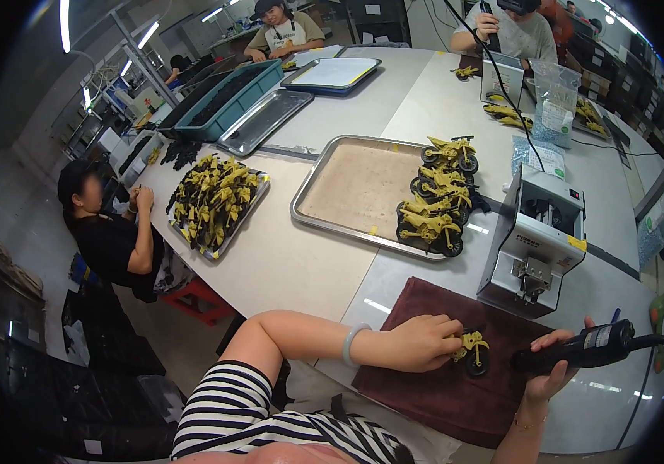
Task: The person takes toy motorcycles one by one from a metal tray, drives screws into them using an electric screwdriver, and places the assembled toy motorcycles back onto the tray.
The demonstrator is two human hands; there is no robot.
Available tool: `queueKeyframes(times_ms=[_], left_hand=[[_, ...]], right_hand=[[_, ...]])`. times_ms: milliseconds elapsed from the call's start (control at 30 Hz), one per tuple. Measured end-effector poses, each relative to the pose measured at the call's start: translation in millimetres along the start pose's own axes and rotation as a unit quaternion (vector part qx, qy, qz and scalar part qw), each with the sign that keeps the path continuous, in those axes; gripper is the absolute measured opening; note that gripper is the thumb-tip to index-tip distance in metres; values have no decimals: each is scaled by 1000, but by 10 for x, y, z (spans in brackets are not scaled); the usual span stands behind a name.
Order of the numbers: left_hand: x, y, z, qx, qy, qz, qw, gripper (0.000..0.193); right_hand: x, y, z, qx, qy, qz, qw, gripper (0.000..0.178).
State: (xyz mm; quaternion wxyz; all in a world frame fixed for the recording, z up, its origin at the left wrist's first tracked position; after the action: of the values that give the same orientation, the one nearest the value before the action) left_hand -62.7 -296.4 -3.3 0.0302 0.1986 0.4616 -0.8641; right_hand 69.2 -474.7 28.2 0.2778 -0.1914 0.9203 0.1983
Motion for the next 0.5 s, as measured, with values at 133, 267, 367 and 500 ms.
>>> queueKeyframes(times_ms=[133,267,367,500], left_hand=[[10,16,64,-1,-9,-4,1000,17],[-46,110,3,46,1,0,999,17],[-45,18,45,26,-7,8,1000,15],[-76,-19,7,21,-26,-6,999,18]], right_hand=[[37,-44,-41,7,2,-11,1000,80],[101,-131,-36,24,3,-52,998,81],[72,-84,-23,7,15,-50,999,86],[-103,-3,-3,21,3,-29,999,82]])
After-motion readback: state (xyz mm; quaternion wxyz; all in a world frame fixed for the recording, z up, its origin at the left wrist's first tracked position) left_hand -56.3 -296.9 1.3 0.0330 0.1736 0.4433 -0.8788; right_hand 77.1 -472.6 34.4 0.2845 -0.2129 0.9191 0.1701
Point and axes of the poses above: each hand's wrist, its own x-axis away from the middle knuckle, its own y-axis out of the palm, z = x × y, the point moved 2 cm from there along -x, towards the middle knuckle, and after that the axes turned 5 degrees about -y, right-handed, at the moved point
